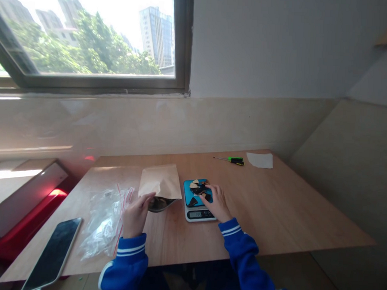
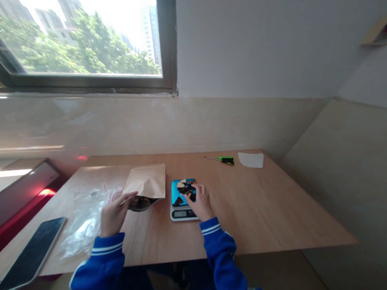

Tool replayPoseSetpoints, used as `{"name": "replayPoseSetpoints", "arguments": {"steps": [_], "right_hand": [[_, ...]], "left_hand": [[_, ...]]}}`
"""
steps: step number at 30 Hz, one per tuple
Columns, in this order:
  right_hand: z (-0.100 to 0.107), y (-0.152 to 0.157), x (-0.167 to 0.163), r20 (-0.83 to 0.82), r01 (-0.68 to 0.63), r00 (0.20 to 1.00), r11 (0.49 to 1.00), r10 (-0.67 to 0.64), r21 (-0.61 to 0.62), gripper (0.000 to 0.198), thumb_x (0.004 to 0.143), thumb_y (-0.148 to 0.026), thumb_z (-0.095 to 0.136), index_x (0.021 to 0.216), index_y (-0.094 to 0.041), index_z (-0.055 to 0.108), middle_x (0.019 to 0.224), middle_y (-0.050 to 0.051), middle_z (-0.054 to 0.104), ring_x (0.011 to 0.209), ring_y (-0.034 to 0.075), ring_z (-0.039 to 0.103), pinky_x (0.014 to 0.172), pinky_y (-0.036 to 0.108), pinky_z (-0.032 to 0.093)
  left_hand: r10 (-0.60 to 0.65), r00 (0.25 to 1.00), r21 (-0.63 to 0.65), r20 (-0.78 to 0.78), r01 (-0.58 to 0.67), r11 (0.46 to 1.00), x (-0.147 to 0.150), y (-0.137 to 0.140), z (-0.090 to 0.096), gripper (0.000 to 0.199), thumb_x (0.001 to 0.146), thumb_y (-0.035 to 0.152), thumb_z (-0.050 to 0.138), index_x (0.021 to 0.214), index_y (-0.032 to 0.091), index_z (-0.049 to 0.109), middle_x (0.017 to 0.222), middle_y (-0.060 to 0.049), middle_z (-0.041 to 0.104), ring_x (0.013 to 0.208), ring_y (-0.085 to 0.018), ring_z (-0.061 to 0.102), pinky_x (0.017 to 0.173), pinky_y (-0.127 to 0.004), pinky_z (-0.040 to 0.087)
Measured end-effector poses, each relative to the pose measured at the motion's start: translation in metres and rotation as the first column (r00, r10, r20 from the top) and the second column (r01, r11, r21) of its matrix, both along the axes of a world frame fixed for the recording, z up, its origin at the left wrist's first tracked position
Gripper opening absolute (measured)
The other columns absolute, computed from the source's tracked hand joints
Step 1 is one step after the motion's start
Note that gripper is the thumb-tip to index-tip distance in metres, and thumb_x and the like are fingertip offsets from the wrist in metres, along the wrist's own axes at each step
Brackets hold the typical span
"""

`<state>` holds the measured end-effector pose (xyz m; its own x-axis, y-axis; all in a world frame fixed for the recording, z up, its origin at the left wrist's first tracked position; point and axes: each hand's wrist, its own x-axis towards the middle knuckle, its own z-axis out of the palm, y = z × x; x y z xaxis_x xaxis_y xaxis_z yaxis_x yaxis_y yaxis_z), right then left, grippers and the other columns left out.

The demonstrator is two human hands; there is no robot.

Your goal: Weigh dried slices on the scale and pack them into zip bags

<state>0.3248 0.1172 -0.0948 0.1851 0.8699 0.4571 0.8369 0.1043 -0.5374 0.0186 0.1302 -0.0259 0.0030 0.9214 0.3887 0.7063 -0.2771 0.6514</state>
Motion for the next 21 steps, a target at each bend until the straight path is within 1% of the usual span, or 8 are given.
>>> {"name": "replayPoseSetpoints", "arguments": {"steps": [2, 4, 8, 10, 13, 16, 18, 21], "right_hand": [[-0.003, -0.004, -0.004, 0.034, 0.048, 0.998, 0.998, -0.047, -0.047, 0.047, 0.081, -0.037, 0.064, 0.121, -0.016, 0.054, 0.117, 0.015, 0.059, 0.11, 0.03, 0.054, 0.091, 0.045, 0.045], [-0.005, -0.005, -0.006, 0.067, 0.095, 0.994, 0.991, -0.088, -0.099, 0.048, 0.079, -0.034, 0.065, 0.122, -0.016, 0.053, 0.118, 0.015, 0.061, 0.109, 0.031, 0.055, 0.089, 0.044, 0.045], [-0.008, -0.006, -0.007, 0.065, 0.132, 0.99, 0.982, -0.125, -0.133, 0.044, 0.079, -0.027, 0.062, 0.12, -0.017, 0.054, 0.116, 0.013, 0.065, 0.104, 0.031, 0.057, 0.085, 0.043, 0.044], [-0.01, -0.006, -0.006, 0.057, 0.142, 0.989, 0.98, -0.135, -0.138, 0.043, 0.078, -0.026, 0.062, 0.12, -0.017, 0.054, 0.112, 0.012, 0.066, 0.104, 0.031, 0.057, 0.084, 0.043, 0.044], [-0.011, -0.007, -0.005, 0.047, 0.146, 0.989, 0.98, -0.141, -0.132, 0.042, 0.079, -0.028, 0.061, 0.119, -0.018, 0.054, 0.113, 0.012, 0.066, 0.104, 0.03, 0.057, 0.084, 0.041, 0.044], [-0.012, -0.008, -0.005, 0.038, 0.143, 0.99, 0.982, -0.139, -0.121, 0.04, 0.08, -0.028, 0.06, 0.117, -0.017, 0.055, 0.113, 0.012, 0.066, 0.104, 0.029, 0.057, 0.084, 0.041, 0.044], [-0.013, -0.008, -0.005, 0.033, 0.142, 0.99, 0.983, -0.139, -0.115, 0.038, 0.079, -0.028, 0.059, 0.116, -0.017, 0.056, 0.11, 0.012, 0.067, 0.103, 0.03, 0.057, 0.084, 0.041, 0.044], [-0.014, -0.008, -0.005, 0.025, 0.143, 0.99, 0.984, -0.141, -0.106, 0.037, 0.079, -0.027, 0.059, 0.115, -0.016, 0.057, 0.108, 0.012, 0.067, 0.102, 0.03, 0.057, 0.083, 0.041, 0.044]], "left_hand": [[0.004, 1.0, 0.059, 0.027, -0.006, 0.998, 0.003, -0.004, 0.018, 0.027, 0.09, 0.038, 0.05, 0.099, 0.029, 0.074, 0.094, 0.001, 0.076, 0.087, -0.02, 0.071, 0.075, -0.027, 0.053], [0.005, 0.999, 0.11, 0.052, -0.011, 0.994, 0.006, -0.009, 0.035, 0.026, 0.089, 0.041, 0.053, 0.097, 0.029, 0.075, 0.096, 0.002, 0.076, 0.091, -0.019, 0.07, 0.08, -0.028, 0.053], [-0.03, 0.989, 0.168, 0.142, 0.005, 0.986, 0.008, -0.025, 0.061, 0.018, 0.085, 0.04, 0.06, 0.09, 0.029, 0.075, 0.087, 0.004, 0.076, 0.084, -0.017, 0.071, 0.075, -0.025, 0.054], [-0.049, 0.98, 0.155, 0.191, 0.019, 0.988, 0.007, -0.032, 0.065, 0.016, 0.085, 0.038, 0.062, 0.088, 0.028, 0.074, 0.084, 0.005, 0.075, 0.079, -0.016, 0.071, 0.074, -0.024, 0.054], [-0.088, 0.971, 0.158, 0.223, 0.053, 0.986, 0.002, -0.038, 0.062, 0.016, 0.087, 0.035, 0.059, 0.085, 0.027, 0.073, 0.09, 0.003, 0.075, 0.087, -0.017, 0.071, 0.082, -0.027, 0.054], [-0.133, 0.98, 0.219, 0.146, 0.099, 0.971, 0.0, -0.04, 0.058, 0.022, 0.09, 0.031, 0.053, 0.081, 0.026, 0.073, 0.099, 0.002, 0.075, 0.098, -0.018, 0.069, 0.094, -0.031, 0.05], [-0.143, 0.987, 0.232, 0.072, 0.123, 0.965, 0.0, -0.04, 0.059, 0.024, 0.091, 0.03, 0.05, 0.084, 0.027, 0.073, 0.102, 0.001, 0.074, 0.098, -0.018, 0.068, 0.092, -0.031, 0.051], [-0.129, 0.991, 0.187, -0.029, 0.132, 0.973, 0.003, -0.042, 0.062, 0.028, 0.092, 0.028, 0.045, 0.091, 0.027, 0.073, 0.105, 0.0, 0.073, 0.098, -0.02, 0.068, 0.086, -0.031, 0.053]]}}
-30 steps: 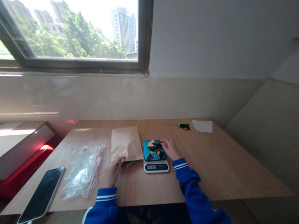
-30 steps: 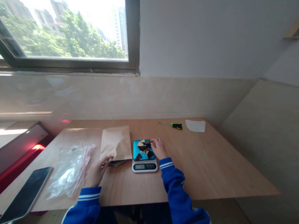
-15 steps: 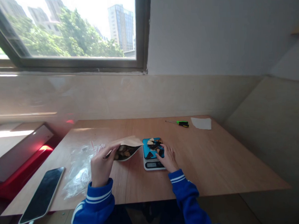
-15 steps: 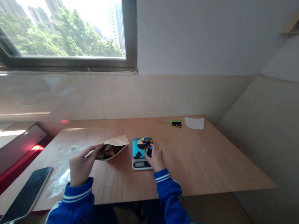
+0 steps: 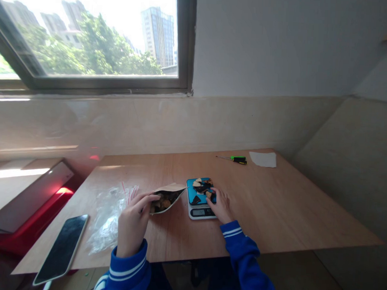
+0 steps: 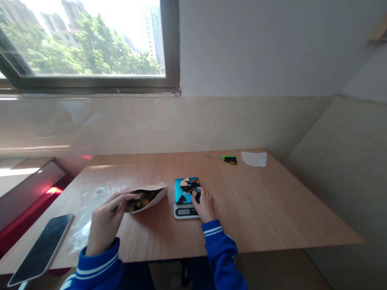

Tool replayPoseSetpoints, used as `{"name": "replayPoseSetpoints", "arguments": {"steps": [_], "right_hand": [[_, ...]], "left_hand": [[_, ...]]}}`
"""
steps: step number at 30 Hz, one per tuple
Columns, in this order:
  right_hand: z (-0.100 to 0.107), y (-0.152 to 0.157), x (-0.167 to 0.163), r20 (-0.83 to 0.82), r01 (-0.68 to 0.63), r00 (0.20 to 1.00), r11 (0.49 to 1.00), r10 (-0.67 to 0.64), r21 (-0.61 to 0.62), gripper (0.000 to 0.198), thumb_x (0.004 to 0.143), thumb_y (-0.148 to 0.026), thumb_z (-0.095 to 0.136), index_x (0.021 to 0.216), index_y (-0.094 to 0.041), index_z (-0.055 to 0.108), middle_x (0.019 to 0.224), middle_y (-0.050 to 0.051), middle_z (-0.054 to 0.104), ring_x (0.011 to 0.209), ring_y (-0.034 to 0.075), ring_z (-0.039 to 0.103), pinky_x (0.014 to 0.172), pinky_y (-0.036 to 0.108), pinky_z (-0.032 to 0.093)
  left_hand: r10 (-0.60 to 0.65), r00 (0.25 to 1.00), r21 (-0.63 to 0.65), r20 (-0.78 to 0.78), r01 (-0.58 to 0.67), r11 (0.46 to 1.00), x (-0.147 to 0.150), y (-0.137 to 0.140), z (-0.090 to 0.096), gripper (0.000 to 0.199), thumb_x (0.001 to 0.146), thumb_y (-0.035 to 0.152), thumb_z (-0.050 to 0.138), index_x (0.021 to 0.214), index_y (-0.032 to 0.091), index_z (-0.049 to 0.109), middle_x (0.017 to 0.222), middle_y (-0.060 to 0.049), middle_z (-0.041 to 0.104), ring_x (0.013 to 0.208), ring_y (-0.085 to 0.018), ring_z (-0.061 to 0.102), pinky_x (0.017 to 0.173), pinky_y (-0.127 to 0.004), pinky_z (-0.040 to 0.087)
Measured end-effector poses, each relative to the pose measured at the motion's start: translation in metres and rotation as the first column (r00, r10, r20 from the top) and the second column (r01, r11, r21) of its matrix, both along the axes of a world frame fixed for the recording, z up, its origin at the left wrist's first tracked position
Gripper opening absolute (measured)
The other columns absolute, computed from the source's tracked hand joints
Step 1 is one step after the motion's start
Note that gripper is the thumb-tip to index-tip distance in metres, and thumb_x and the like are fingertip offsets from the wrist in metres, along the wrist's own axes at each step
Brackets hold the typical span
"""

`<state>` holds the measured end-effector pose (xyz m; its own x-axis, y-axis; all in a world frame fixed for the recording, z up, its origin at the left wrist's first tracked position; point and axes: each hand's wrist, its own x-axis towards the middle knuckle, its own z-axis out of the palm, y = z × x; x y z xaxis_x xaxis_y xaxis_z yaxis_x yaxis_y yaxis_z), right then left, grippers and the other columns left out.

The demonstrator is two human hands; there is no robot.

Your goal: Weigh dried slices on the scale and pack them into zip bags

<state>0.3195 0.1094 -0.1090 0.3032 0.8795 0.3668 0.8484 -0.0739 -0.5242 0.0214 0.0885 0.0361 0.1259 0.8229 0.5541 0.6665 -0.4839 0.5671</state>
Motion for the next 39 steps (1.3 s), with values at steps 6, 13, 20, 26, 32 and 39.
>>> {"name": "replayPoseSetpoints", "arguments": {"steps": [6, 13, 20, 26, 32, 39], "right_hand": [[-0.002, -0.002, 0.0, -0.012, -0.005, 1.0, 1.0, 0.005, 0.018, 0.037, 0.079, -0.028, 0.059, 0.114, -0.018, 0.057, 0.11, 0.012, 0.067, 0.1, 0.03, 0.058, 0.08, 0.042, 0.045], [0.014, -0.01, 0.001, -0.046, -0.011, 0.999, 0.996, 0.015, 0.092, 0.035, 0.081, -0.034, 0.057, 0.113, -0.018, 0.059, 0.107, 0.012, 0.067, 0.101, 0.03, 0.058, 0.086, 0.045, 0.045], [0.035, -0.022, -0.004, -0.171, -0.058, 0.981, 0.974, 0.097, 0.221, 0.037, 0.086, -0.043, 0.054, 0.113, -0.018, 0.06, 0.103, 0.012, 0.066, 0.094, 0.026, 0.059, 0.088, 0.044, 0.046], [0.025, -0.022, 0.001, -0.209, -0.037, 0.974, 0.974, 0.085, 0.222, 0.036, 0.085, -0.045, 0.052, 0.108, -0.018, 0.061, 0.1, 0.012, 0.067, 0.091, 0.026, 0.06, 0.086, 0.046, 0.047], [0.02, -0.024, 0.002, -0.236, -0.035, 0.968, 0.981, 0.081, 0.193, 0.035, 0.084, -0.043, 0.052, 0.107, -0.018, 0.061, 0.102, 0.013, 0.067, 0.091, 0.027, 0.06, 0.087, 0.046, 0.047], [0.033, -0.028, -0.002, -0.281, -0.055, 0.954, 0.984, 0.101, 0.168, 0.035, 0.081, -0.042, 0.057, 0.107, -0.018, 0.061, 0.102, 0.012, 0.067, 0.094, 0.027, 0.06, 0.088, 0.047, 0.047]], "left_hand": [[0.087, 0.972, -0.152, -0.218, -0.122, 0.981, 0.01, -0.005, 0.007, 0.036, 0.091, 0.022, 0.037, 0.109, 0.024, 0.068, 0.121, -0.003, 0.068, 0.101, -0.024, 0.067, 0.089, -0.039, 0.052], [0.082, 0.921, -0.13, -0.381, -0.141, 0.981, 0.012, -0.005, 0.012, 0.028, 0.09, 0.023, 0.045, 0.104, 0.021, 0.07, 0.128, -0.009, 0.064, 0.115, -0.03, 0.061, 0.099, -0.048, 0.047], [-0.001, 0.904, -0.129, -0.428, -0.06, 0.99, 0.022, -0.003, 0.017, 0.03, 0.091, 0.016, 0.046, 0.107, 0.023, 0.071, 0.132, -0.01, 0.061, 0.112, -0.027, 0.063, 0.11, -0.053, 0.036], [-0.16, 0.911, -0.247, -0.379, 0.068, 0.967, 0.025, 0.002, 0.016, 0.056, 0.074, -0.007, 0.037, 0.095, 0.028, 0.076, 0.133, -0.005, 0.061, 0.114, -0.023, 0.062, 0.103, -0.044, 0.046], [-0.213, 0.944, -0.239, -0.253, 0.153, 0.959, 0.03, 0.006, 0.016, 0.048, 0.068, -0.006, 0.037, 0.074, 0.022, 0.075, 0.121, -0.009, 0.067, 0.104, -0.024, 0.067, 0.094, -0.042, 0.052], [-0.248, 0.944, -0.228, -0.218, 0.198, 0.954, 0.026, 0.008, 0.016, 0.041, 0.075, 0.001, 0.037, 0.068, 0.022, 0.072, 0.114, -0.008, 0.069, 0.098, -0.021, 0.069, 0.089, -0.037, 0.055]]}}
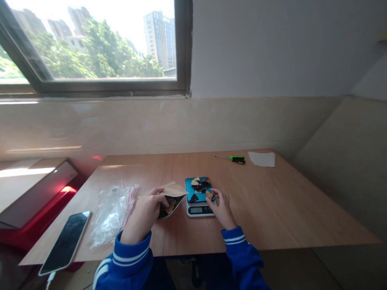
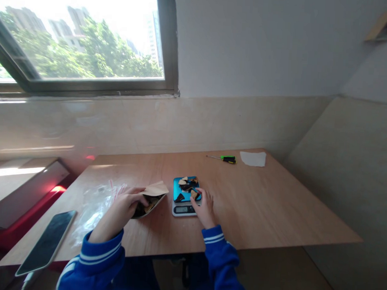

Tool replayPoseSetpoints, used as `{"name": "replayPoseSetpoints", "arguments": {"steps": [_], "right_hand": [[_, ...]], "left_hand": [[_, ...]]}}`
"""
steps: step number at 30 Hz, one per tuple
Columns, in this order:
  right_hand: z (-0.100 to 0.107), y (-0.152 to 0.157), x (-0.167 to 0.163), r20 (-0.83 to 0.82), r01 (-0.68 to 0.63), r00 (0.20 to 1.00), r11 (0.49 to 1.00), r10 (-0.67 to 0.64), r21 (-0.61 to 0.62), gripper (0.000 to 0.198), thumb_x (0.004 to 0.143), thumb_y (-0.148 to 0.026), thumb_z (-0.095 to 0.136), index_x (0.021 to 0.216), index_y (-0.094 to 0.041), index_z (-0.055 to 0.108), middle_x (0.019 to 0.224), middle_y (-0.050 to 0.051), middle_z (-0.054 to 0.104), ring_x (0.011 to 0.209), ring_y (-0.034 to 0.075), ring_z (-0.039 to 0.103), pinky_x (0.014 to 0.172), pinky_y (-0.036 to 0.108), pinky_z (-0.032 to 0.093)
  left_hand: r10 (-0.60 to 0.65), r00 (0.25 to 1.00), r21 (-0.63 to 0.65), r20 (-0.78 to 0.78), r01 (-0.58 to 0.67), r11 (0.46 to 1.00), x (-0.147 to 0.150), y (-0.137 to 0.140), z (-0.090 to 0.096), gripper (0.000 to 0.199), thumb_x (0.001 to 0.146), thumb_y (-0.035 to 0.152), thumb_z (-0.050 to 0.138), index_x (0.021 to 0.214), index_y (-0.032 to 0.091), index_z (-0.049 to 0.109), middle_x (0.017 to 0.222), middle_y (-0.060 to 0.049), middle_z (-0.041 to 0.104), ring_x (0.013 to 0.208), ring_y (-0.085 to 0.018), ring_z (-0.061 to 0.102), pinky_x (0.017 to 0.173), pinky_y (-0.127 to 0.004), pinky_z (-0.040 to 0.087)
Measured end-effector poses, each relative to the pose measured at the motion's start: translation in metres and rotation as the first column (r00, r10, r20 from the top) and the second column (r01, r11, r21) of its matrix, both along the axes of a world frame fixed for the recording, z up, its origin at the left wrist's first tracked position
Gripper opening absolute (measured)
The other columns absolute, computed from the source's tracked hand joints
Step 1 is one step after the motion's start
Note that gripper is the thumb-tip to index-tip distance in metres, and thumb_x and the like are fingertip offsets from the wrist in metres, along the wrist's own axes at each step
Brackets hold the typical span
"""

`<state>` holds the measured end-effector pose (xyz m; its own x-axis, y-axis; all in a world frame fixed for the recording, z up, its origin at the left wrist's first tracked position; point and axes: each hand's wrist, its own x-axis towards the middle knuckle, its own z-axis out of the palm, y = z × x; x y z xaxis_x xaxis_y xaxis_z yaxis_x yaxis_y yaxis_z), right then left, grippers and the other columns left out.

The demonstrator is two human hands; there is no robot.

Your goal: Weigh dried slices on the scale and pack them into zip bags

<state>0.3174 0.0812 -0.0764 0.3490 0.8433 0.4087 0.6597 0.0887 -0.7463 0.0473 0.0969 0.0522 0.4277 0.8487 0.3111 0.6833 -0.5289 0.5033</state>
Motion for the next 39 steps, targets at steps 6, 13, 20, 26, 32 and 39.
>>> {"name": "replayPoseSetpoints", "arguments": {"steps": [6, 13, 20, 26, 32, 39], "right_hand": [[0.068, -0.021, -0.026, -0.215, -0.245, 0.941, 0.964, 0.263, 0.108, 0.04, 0.084, -0.041, 0.061, 0.119, -0.021, 0.056, 0.111, 0.01, 0.063, 0.098, 0.022, 0.061, 0.083, 0.037, 0.052], [0.119, -0.031, -0.047, -0.353, -0.349, 0.836, 0.904, 0.419, 0.248, 0.034, 0.087, -0.036, 0.063, 0.117, -0.023, 0.055, 0.116, 0.008, 0.062, 0.098, 0.019, 0.064, 0.081, 0.032, 0.055], [0.138, -0.036, -0.065, -0.288, -0.434, 0.81, 0.852, 0.511, 0.293, 0.03, 0.088, -0.03, 0.062, 0.117, -0.025, 0.055, 0.116, 0.006, 0.061, 0.095, 0.016, 0.062, 0.081, 0.03, 0.054], [0.149, -0.031, -0.103, -0.04, -0.679, 0.711, 0.7, 0.702, 0.221, 0.028, 0.088, -0.026, 0.064, 0.115, -0.024, 0.058, 0.117, 0.005, 0.065, 0.107, 0.018, 0.06, 0.085, 0.031, 0.052], [0.146, -0.019, -0.114, 0.119, -0.681, 0.73, 0.731, 0.673, 0.042, 0.026, 0.088, -0.02, 0.061, 0.114, -0.02, 0.06, 0.114, 0.007, 0.068, 0.11, 0.021, 0.061, 0.097, 0.038, 0.047], [0.151, -0.019, -0.121, 0.137, -0.688, 0.708, 0.72, 0.693, -0.09, 0.026, 0.093, -0.027, 0.055, 0.118, -0.021, 0.058, 0.109, 0.006, 0.07, 0.098, 0.02, 0.066, 0.09, 0.035, 0.051]], "left_hand": [[-0.011, 1.0, 0.038, 0.014, 0.011, 0.999, -0.004, 0.0, 0.001, 0.039, 0.083, 0.008, 0.037, 0.087, 0.023, 0.073, 0.116, -0.006, 0.068, 0.102, -0.02, 0.067, 0.091, -0.034, 0.053], [0.137, 0.988, 0.113, -0.076, -0.128, 0.985, -0.014, -0.007, 0.001, 0.035, 0.091, 0.02, 0.037, 0.111, 0.023, 0.066, 0.118, -0.008, 0.067, 0.103, -0.025, 0.066, 0.092, -0.043, 0.051], [0.178, 0.979, 0.095, 0.094, -0.187, 0.978, -0.029, -0.011, 0.0, 0.029, 0.09, 0.027, 0.043, 0.105, 0.024, 0.068, 0.122, -0.009, 0.065, 0.112, -0.025, 0.062, 0.094, -0.043, 0.051], [0.133, 0.943, -0.031, 0.303, -0.13, 0.991, -0.028, -0.013, 0.006, 0.033, 0.092, 0.038, 0.043, 0.104, 0.021, 0.069, 0.114, -0.008, 0.071, 0.112, -0.023, 0.064, 0.099, -0.041, 0.05], [0.144, 0.92, -0.098, 0.363, -0.116, 0.988, -0.034, -0.018, 0.005, 0.038, 0.093, 0.043, 0.043, 0.104, 0.02, 0.071, 0.116, -0.008, 0.071, 0.114, -0.022, 0.064, 0.1, -0.039, 0.049], [0.137, 0.919, -0.072, 0.371, -0.119, 0.99, -0.032, -0.019, 0.001, 0.039, 0.094, 0.044, 0.042, 0.107, 0.02, 0.07, 0.118, -0.008, 0.07, 0.116, -0.023, 0.062, 0.107, -0.041, 0.043]]}}
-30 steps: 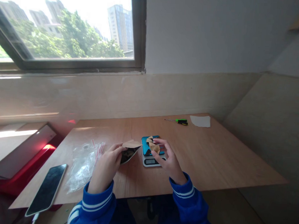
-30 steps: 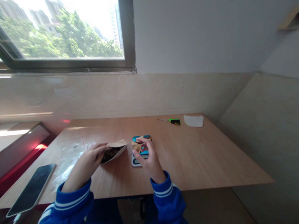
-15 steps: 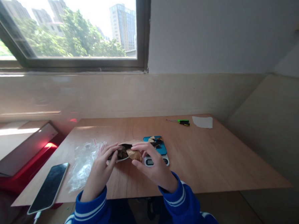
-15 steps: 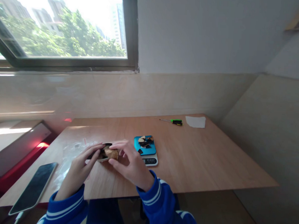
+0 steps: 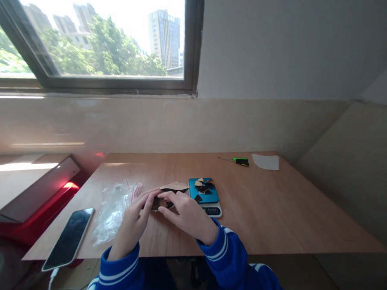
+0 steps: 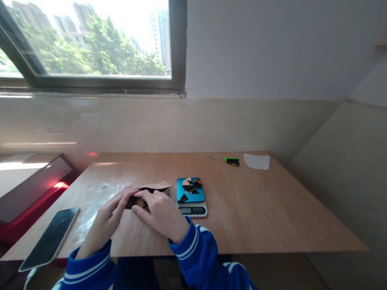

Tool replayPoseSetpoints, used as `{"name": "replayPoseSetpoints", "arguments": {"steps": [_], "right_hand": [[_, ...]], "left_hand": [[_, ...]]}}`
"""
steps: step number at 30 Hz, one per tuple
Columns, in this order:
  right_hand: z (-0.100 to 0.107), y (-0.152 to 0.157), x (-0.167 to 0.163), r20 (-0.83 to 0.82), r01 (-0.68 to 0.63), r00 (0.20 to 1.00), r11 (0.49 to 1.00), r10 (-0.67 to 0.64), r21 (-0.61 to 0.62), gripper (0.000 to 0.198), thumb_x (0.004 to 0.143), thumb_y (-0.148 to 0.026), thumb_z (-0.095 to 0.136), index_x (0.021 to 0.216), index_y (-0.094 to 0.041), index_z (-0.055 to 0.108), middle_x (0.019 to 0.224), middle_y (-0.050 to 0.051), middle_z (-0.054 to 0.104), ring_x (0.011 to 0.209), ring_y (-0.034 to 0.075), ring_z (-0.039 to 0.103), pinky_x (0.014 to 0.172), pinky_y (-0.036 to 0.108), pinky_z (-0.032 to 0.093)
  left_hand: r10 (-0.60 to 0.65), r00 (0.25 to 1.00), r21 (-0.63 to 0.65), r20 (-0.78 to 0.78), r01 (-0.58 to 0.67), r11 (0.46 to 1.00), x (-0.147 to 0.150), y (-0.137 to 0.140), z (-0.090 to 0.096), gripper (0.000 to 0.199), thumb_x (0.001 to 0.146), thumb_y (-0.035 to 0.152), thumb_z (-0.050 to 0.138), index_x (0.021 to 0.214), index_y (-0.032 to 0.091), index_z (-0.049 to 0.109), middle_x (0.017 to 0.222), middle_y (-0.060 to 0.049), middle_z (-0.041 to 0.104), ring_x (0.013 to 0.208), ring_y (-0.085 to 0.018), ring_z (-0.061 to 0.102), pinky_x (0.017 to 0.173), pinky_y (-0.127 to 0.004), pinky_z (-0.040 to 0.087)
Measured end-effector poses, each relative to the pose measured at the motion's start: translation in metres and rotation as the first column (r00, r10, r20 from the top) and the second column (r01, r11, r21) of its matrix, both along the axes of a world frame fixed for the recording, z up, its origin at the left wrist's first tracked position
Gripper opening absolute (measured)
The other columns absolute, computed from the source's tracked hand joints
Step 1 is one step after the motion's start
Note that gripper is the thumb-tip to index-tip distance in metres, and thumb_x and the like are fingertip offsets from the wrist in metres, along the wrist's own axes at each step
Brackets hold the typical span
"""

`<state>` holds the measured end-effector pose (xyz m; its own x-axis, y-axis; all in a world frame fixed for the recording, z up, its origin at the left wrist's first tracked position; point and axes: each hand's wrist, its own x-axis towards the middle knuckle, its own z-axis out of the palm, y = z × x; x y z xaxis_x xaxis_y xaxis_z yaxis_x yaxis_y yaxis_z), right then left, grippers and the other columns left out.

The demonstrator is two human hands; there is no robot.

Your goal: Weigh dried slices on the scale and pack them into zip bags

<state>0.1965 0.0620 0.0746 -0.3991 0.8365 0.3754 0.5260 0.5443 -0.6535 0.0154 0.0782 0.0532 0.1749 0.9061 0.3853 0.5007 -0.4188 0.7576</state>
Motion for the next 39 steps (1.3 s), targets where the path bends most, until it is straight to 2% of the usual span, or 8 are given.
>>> {"name": "replayPoseSetpoints", "arguments": {"steps": [3, 5, 8, 11, 18, 23, 30, 39], "right_hand": [[0.002, 0.001, 0.001, -0.095, -0.109, 0.99, 0.994, 0.107, -0.019, 0.026, 0.097, -0.022, 0.048, 0.122, -0.021, 0.055, 0.113, 0.005, 0.068, 0.099, 0.016, 0.066, 0.087, 0.029, 0.052], [0.001, 0.004, 0.006, -0.069, -0.063, 0.995, 0.997, 0.065, 0.034, 0.024, 0.097, -0.018, 0.045, 0.117, -0.02, 0.058, 0.113, 0.006, 0.068, 0.103, 0.016, 0.065, 0.088, 0.029, 0.051], [-0.001, 0.009, 0.013, 0.156, 0.082, 0.983, 0.993, -0.096, 0.089, 0.019, 0.096, -0.016, 0.047, 0.101, -0.019, 0.065, 0.101, 0.006, 0.072, 0.095, 0.02, 0.068, 0.082, 0.03, 0.052], [0.004, 0.012, 0.014, 0.433, 0.166, 0.882, 0.982, -0.187, 0.087, 0.017, 0.095, -0.019, 0.051, 0.094, -0.02, 0.069, 0.083, 0.006, 0.075, 0.076, 0.021, 0.072, 0.066, 0.028, 0.052], [0.03, 0.022, -0.006, 0.724, 0.157, 0.676, 0.987, -0.136, 0.039, 0.02, 0.09, -0.009, 0.053, 0.089, -0.011, 0.073, 0.089, 0.019, 0.075, 0.088, 0.03, 0.073, 0.068, 0.035, 0.056], [0.031, 0.03, -0.023, 0.785, 0.242, 0.612, 0.968, -0.1, -0.066, 0.015, 0.081, -0.001, 0.06, 0.08, -0.008, 0.073, 0.085, 0.021, 0.075, 0.083, 0.031, 0.074, 0.065, 0.036, 0.058], [0.018, 0.033, -0.031, 0.838, 0.332, 0.534, 0.939, -0.11, -0.088, 0.025, 0.081, 0.008, 0.05, 0.088, -0.005, 0.07, 0.089, 0.02, 0.075, 0.086, 0.03, 0.074, 0.066, 0.035, 0.058], [0.013, 0.03, -0.018, 0.823, 0.192, 0.567, 0.978, -0.039, -0.086, 0.026, 0.089, 0.001, 0.047, 0.086, -0.008, 0.071, 0.093, 0.018, 0.075, 0.089, 0.027, 0.073, 0.067, 0.034, 0.056]], "left_hand": [[-0.005, 1.0, -0.003, 0.014, 0.005, 1.0, -0.001, 0.001, -0.003, 0.039, 0.094, 0.044, 0.043, 0.107, 0.019, 0.07, 0.117, -0.008, 0.071, 0.114, -0.023, 0.063, 0.106, -0.041, 0.044], [-0.02, 0.999, -0.021, 0.025, 0.02, 1.0, -0.002, 0.001, -0.004, 0.037, 0.094, 0.043, 0.044, 0.107, 0.02, 0.07, 0.117, -0.008, 0.071, 0.114, -0.022, 0.063, 0.104, -0.039, 0.046], [-0.034, 0.999, -0.049, 0.029, 0.036, 0.998, -0.002, 0.0, -0.007, 0.036, 0.094, 0.042, 0.044, 0.11, 0.022, 0.069, 0.12, -0.007, 0.069, 0.115, -0.021, 0.062, 0.098, -0.037, 0.05], [-0.022, 1.0, -0.074, 0.015, 0.024, 0.997, 0.0, -0.001, -0.008, 0.036, 0.093, 0.043, 0.044, 0.112, 0.023, 0.068, 0.122, -0.008, 0.067, 0.118, -0.023, 0.06, 0.087, -0.035, 0.055], [-0.039, 0.999, -0.043, -0.002, 0.039, 0.998, 0.001, -0.002, -0.009, 0.034, 0.093, 0.038, 0.044, 0.112, 0.022, 0.068, 0.12, -0.008, 0.069, 0.115, -0.022, 0.062, 0.093, -0.035, 0.053], [-0.118, 0.992, 0.053, -0.037, 0.12, 0.991, 0.0, 0.0, -0.014, 0.034, 0.092, 0.024, 0.042, 0.116, 0.021, 0.066, 0.123, -0.008, 0.067, 0.119, -0.02, 0.06, 0.101, -0.037, 0.05], [-0.171, 0.981, 0.15, -0.096, 0.184, 0.971, 0.006, 0.004, -0.025, 0.038, 0.091, 0.016, 0.039, 0.12, 0.02, 0.063, 0.127, -0.007, 0.066, 0.119, -0.019, 0.061, 0.099, -0.036, 0.052], [-0.144, 0.985, 0.172, -0.1, 0.159, 0.972, 0.008, 0.006, -0.03, 0.038, 0.092, 0.016, 0.038, 0.119, 0.021, 0.064, 0.126, -0.006, 0.067, 0.116, -0.019, 0.063, 0.1, -0.039, 0.052]]}}
